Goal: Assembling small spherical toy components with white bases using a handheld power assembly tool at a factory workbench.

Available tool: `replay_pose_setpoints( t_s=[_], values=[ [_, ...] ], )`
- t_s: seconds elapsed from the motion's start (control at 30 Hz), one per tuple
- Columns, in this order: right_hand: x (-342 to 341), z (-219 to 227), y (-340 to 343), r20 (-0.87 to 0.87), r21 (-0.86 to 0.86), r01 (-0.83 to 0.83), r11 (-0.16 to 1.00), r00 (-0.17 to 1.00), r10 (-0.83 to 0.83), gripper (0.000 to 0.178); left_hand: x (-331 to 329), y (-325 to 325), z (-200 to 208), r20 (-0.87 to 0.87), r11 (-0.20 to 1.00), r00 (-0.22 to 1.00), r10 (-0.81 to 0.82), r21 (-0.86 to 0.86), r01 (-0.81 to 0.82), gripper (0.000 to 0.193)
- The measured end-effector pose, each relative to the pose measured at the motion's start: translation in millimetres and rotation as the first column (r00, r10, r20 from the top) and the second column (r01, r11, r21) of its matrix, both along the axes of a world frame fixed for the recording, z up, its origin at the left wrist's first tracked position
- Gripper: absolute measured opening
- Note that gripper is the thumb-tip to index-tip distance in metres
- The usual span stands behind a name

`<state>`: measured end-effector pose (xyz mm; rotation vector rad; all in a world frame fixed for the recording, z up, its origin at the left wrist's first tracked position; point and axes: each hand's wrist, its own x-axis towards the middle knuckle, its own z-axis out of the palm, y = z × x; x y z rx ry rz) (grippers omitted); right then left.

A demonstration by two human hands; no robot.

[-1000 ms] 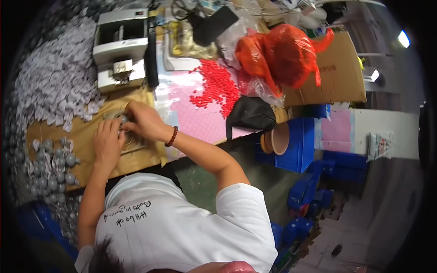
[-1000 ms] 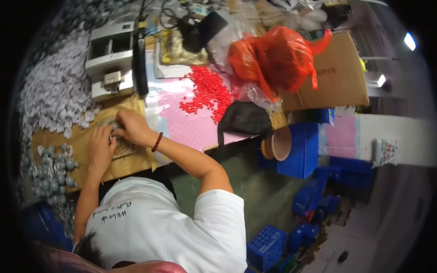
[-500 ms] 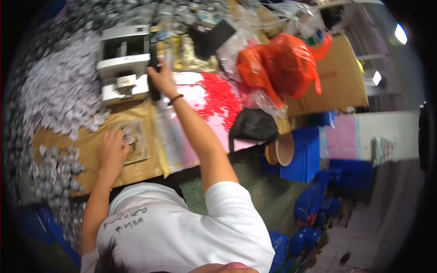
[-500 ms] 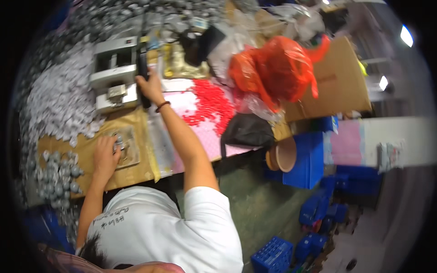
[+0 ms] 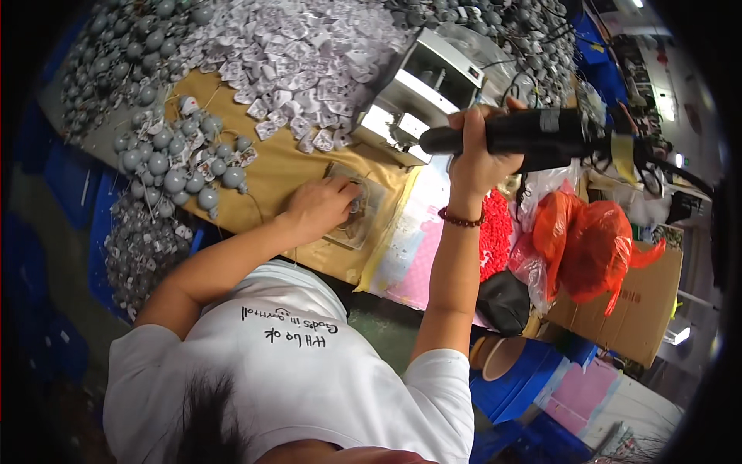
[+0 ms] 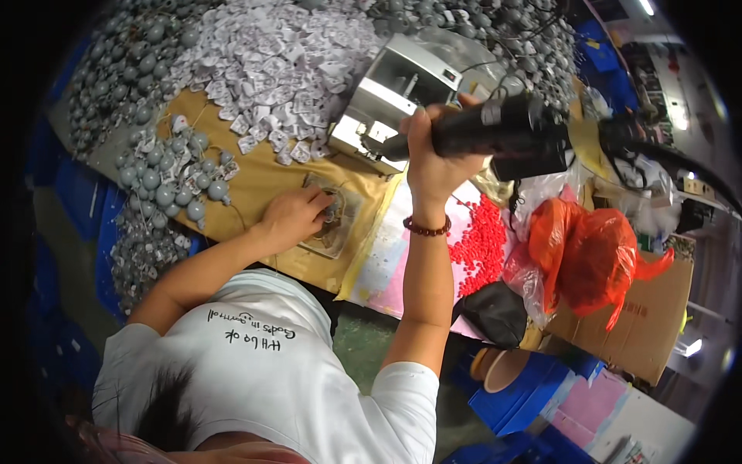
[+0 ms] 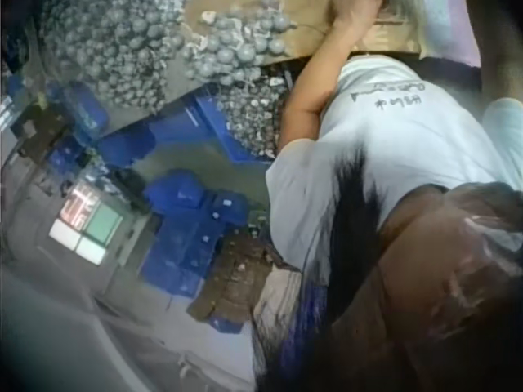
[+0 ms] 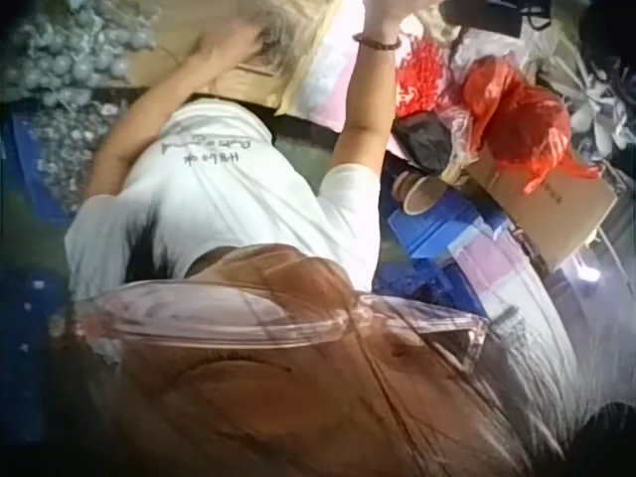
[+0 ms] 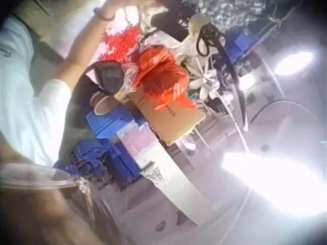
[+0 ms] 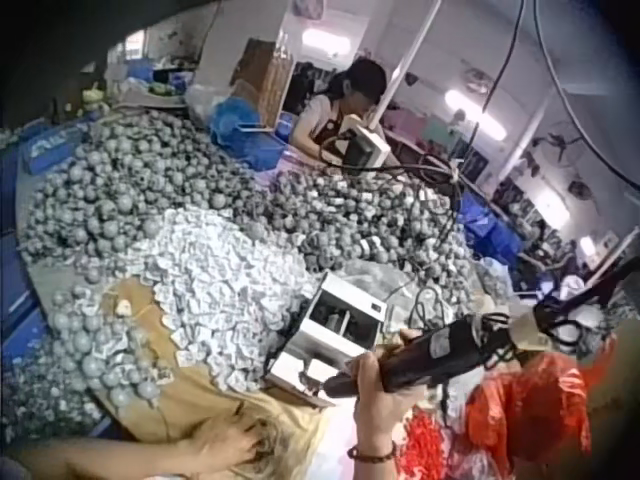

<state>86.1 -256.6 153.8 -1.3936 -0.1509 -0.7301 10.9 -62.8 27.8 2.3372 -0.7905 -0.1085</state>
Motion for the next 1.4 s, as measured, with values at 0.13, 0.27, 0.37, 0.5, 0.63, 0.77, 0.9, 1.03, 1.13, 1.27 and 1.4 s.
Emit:
replay_pose_setpoints(
  t_s=[0.13,0.27,0.37,0.5,0.63,0.77,0.9,1.03,1.13,1.27,1.4],
  values=[
    [26,-16,12,-0.156,-0.117,0.025,0.993,0.987,-0.043,0.049,0,2,-11,0.001,1.0,1.0,-0.004,0.01,0.004,0.028],
    [22,-29,9,-0.299,-0.088,-0.1,0.991,0.952,0.069,0.052,-1,4,-13,-0.01,1.0,1.0,-0.029,0.005,0.029,0.028],
    [-16,-33,20,-0.349,-0.102,-0.109,0.989,0.935,0.067,0.056,3,3,-13,-0.008,1.0,1.0,-0.02,0.008,0.02,0.029],
    [-62,-35,39,-0.339,0.081,-0.14,0.987,0.927,0.159,0.061,3,7,-11,0.025,0.998,0.998,-0.065,0.024,0.064,0.03],
    [-73,-43,47,-0.267,0.135,-0.16,0.978,0.944,0.191,0.065,3,6,-15,0.008,0.999,0.999,-0.048,0.008,0.048,0.031],
    [-76,-54,47,-0.245,0.045,-0.154,0.987,0.956,0.161,0.063,2,5,-14,0.05,0.999,0.998,-0.039,-0.024,0.04,0.031],
    [-80,-54,47,-0.237,-0.052,-0.19,0.98,0.956,0.173,0.058,2,5,-12,0.083,0.999,0.996,-0.026,-0.038,0.029,0.03],
    [-92,-76,47,-0.151,-0.107,-0.3,0.948,0.947,0.282,0.053,4,8,-9,0.059,0.996,0.997,-0.04,-0.078,0.044,0.028],
    [-102,-75,50,-0.161,-0.215,-0.306,0.927,0.948,0.275,0.034,5,10,-5,0.006,0.993,0.998,-0.056,-0.099,0.056,0.03],
    [-105,-80,55,-0.133,-0.244,-0.266,0.933,0.962,0.239,0.035,3,5,-22,0.026,0.995,0.998,-0.048,-0.091,0.05,0.035],
    [-106,-87,53,-0.07,-0.288,-0.252,0.924,0.968,0.242,0.044,1,6,-21,0.037,0.991,0.998,-0.052,-0.121,0.056,0.033]
  ],
)
